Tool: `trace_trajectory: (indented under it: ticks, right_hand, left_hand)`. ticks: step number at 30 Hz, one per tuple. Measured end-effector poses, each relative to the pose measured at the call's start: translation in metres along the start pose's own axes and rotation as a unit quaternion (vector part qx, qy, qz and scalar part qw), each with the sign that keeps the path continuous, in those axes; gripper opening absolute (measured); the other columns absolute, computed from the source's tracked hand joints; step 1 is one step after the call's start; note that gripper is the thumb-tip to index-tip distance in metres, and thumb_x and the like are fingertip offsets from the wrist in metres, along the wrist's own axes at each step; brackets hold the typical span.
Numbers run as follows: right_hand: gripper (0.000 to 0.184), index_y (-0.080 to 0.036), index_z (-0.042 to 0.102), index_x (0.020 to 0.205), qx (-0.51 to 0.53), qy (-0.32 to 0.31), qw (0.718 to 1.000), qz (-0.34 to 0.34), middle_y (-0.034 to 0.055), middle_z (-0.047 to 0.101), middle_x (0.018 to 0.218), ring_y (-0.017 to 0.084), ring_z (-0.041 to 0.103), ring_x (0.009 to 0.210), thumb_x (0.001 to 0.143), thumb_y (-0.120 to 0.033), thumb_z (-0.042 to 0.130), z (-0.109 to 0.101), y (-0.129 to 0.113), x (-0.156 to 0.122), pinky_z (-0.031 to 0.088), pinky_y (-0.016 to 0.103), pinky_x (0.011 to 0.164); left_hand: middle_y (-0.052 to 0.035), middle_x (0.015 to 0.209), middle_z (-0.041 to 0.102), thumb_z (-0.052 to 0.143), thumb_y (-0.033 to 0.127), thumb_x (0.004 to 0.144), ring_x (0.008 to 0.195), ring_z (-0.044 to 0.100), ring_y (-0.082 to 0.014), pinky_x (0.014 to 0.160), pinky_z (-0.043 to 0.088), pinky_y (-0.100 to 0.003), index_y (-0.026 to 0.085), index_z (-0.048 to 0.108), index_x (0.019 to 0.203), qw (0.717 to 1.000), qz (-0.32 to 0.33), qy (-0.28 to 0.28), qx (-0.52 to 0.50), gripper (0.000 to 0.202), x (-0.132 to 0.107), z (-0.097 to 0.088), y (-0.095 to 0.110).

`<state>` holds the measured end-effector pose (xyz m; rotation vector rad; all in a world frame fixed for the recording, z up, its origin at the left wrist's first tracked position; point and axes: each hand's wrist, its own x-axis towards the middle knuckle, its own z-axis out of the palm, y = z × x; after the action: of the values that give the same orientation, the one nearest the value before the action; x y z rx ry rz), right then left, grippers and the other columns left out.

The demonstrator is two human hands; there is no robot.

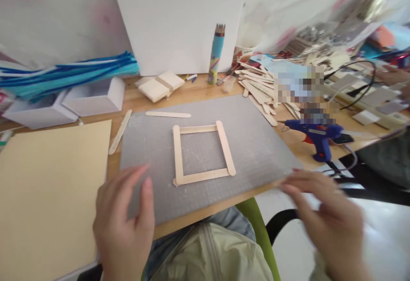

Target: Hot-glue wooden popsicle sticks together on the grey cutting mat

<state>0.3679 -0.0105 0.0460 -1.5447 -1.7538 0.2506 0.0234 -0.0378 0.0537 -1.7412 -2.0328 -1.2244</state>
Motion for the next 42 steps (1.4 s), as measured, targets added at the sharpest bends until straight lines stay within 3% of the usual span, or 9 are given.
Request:
trace_trajectory:
  ticks: [4,8,16,20,26,30,33,38,42]
  right_hand:
    - [0.029,-0.025,0.072,0.081,-0.004,-0.025,0.999,-0.032,0.0084,0.068,0.085,0.027,0.059,0.085,0.091,-0.048,0.058,0.057,-0.028,0.019,0.042,0.043,0.073]
    - [0.030,-0.025,0.069,0.077,-0.013,-0.036,0.998,-0.053,0.0057,0.067,0.078,0.026,0.057,0.077,0.091,-0.049,0.058,0.084,-0.043,0.014,0.039,0.043,0.074]
    - [0.021,-0.023,0.064,0.084,0.001,-0.024,0.997,-0.068,0.0050,0.065,0.083,0.023,0.058,0.077,0.095,-0.039,0.056,0.086,-0.040,0.026,0.043,0.038,0.069]
    - [0.024,-0.020,0.066,0.097,-0.001,-0.103,0.994,-0.042,0.0088,0.066,0.093,0.027,0.059,0.087,0.094,-0.040,0.055,0.091,-0.046,0.045,0.046,0.042,0.076]
    - [0.027,-0.017,0.063,0.109,0.016,-0.114,0.990,-0.077,0.0125,0.064,0.103,0.029,0.058,0.098,0.094,-0.037,0.052,0.103,-0.062,0.061,0.046,0.045,0.084]
    - [0.042,-0.010,0.060,0.115,-0.059,-0.131,0.988,-0.056,0.0148,0.065,0.097,0.032,0.060,0.091,0.087,-0.040,0.061,0.110,-0.059,0.067,0.047,0.047,0.080]
    - [0.033,-0.013,0.063,0.108,-0.065,-0.172,0.983,-0.026,0.0117,0.066,0.090,0.030,0.062,0.082,0.087,-0.038,0.061,0.112,-0.052,0.076,0.049,0.044,0.075]
    - [0.032,-0.016,0.062,0.119,-0.070,-0.134,0.974,-0.167,0.0177,0.063,0.117,0.033,0.057,0.107,0.093,-0.033,0.056,0.115,-0.062,0.113,0.044,0.050,0.090]
    - [0.028,-0.023,0.064,0.122,-0.055,-0.255,0.931,-0.254,0.0135,0.063,0.124,0.033,0.053,0.115,0.095,-0.028,0.057,0.137,-0.086,0.147,0.039,0.051,0.092]
  left_hand:
    - [-0.0054,0.095,0.066,0.066,0.018,0.087,0.092,0.061,-0.0206,0.085,0.047,-0.037,0.021,0.068,0.089,0.998,0.027,-0.058,-0.003,0.004,-0.017,0.004,0.005]
    - [-0.0048,0.095,0.064,0.066,0.023,0.088,0.092,0.059,-0.0228,0.084,0.046,-0.039,0.023,0.066,0.092,0.995,-0.010,-0.103,-0.006,0.004,-0.031,0.012,0.002]
    - [-0.0064,0.081,0.063,0.058,0.050,0.090,0.079,0.059,-0.0276,0.071,0.044,-0.041,0.018,0.062,0.093,0.982,-0.090,-0.140,0.086,0.032,-0.014,0.031,0.008]
    - [-0.0066,0.081,0.064,0.057,0.046,0.090,0.080,0.060,-0.0286,0.071,0.043,-0.041,0.021,0.061,0.080,0.981,-0.078,-0.152,0.089,0.027,-0.009,0.037,0.014]
    - [-0.0072,0.093,0.067,0.060,0.050,0.088,0.088,0.062,-0.0289,0.076,0.046,-0.043,0.021,0.068,0.103,0.985,-0.064,-0.157,0.021,0.033,-0.015,0.031,0.000]
    - [-0.0046,0.086,0.067,0.059,0.047,0.091,0.081,0.062,-0.0251,0.073,0.046,-0.040,0.024,0.072,0.088,0.991,-0.043,-0.130,0.014,0.026,-0.018,0.030,-0.008]
    - [-0.0028,0.081,0.068,0.056,0.042,0.094,0.077,0.063,-0.0214,0.070,0.044,-0.036,0.024,0.073,0.085,0.992,0.001,-0.126,-0.008,0.026,-0.015,0.034,-0.009]
    - [-0.0006,0.077,0.069,0.058,0.032,0.094,0.074,0.065,-0.0193,0.069,0.040,-0.035,0.024,0.073,0.084,0.988,0.075,-0.132,-0.022,0.020,-0.009,0.036,-0.009]
    - [-0.0014,0.082,0.070,0.061,0.029,0.092,0.077,0.066,-0.0192,0.071,0.044,-0.035,0.023,0.073,0.091,0.986,0.089,-0.135,-0.043,0.013,-0.009,0.034,-0.013]
